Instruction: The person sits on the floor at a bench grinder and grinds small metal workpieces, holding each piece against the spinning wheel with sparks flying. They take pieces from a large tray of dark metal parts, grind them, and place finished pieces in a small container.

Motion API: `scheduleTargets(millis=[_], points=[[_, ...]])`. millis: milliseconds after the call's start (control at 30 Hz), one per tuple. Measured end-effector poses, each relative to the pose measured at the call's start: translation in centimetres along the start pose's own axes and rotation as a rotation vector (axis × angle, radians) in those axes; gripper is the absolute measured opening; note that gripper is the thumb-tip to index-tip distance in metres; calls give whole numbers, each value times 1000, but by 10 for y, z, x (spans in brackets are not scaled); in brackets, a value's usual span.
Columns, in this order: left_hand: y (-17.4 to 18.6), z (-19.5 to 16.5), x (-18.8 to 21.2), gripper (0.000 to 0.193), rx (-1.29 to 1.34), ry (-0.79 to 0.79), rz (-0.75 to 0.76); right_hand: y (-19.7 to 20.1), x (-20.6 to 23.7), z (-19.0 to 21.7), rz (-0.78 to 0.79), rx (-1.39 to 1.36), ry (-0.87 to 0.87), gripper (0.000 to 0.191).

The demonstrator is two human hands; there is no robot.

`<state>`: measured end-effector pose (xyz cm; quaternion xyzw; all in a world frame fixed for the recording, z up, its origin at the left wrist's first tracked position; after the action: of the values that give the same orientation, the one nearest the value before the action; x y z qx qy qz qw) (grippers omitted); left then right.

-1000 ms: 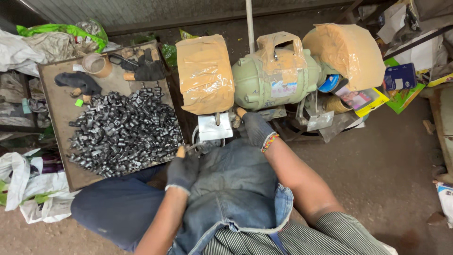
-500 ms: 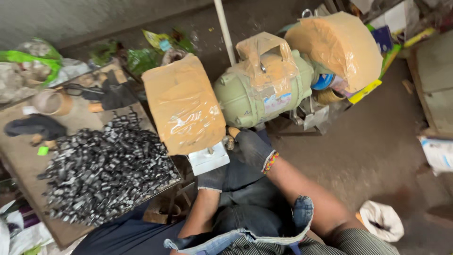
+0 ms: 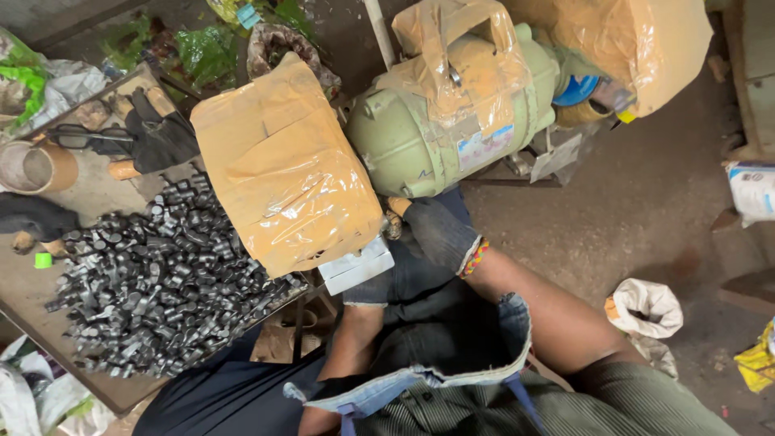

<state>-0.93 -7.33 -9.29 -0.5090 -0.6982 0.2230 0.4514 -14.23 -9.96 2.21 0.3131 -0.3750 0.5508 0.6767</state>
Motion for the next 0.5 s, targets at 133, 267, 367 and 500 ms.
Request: scheduleTargets(millis=[133,267,367,500], points=[[-2,5,5,37,7,22,26,-1,1,-2,19,-67,-35,37],[-4,12,11,39,9,32,56,-4,0,-4,-20,-32,-58,40],[-2,12,12,39,14,38,62,-5,0,-4,-37,-26,-47,37],[2,10,14,41,26,34,55,-4,2,-3,-42,-49,-34,31]])
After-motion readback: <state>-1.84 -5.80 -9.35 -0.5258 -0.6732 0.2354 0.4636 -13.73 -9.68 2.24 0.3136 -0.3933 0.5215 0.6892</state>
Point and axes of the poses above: each hand's wrist, its own x-axis away from the middle knuckle, its own y-axis out of the back of the hand, z = x × y, the point moved 2 cm from there along -x, towards the middle knuckle, and after that the axes turned 7 degrees about -z, right-handed, at the moved point
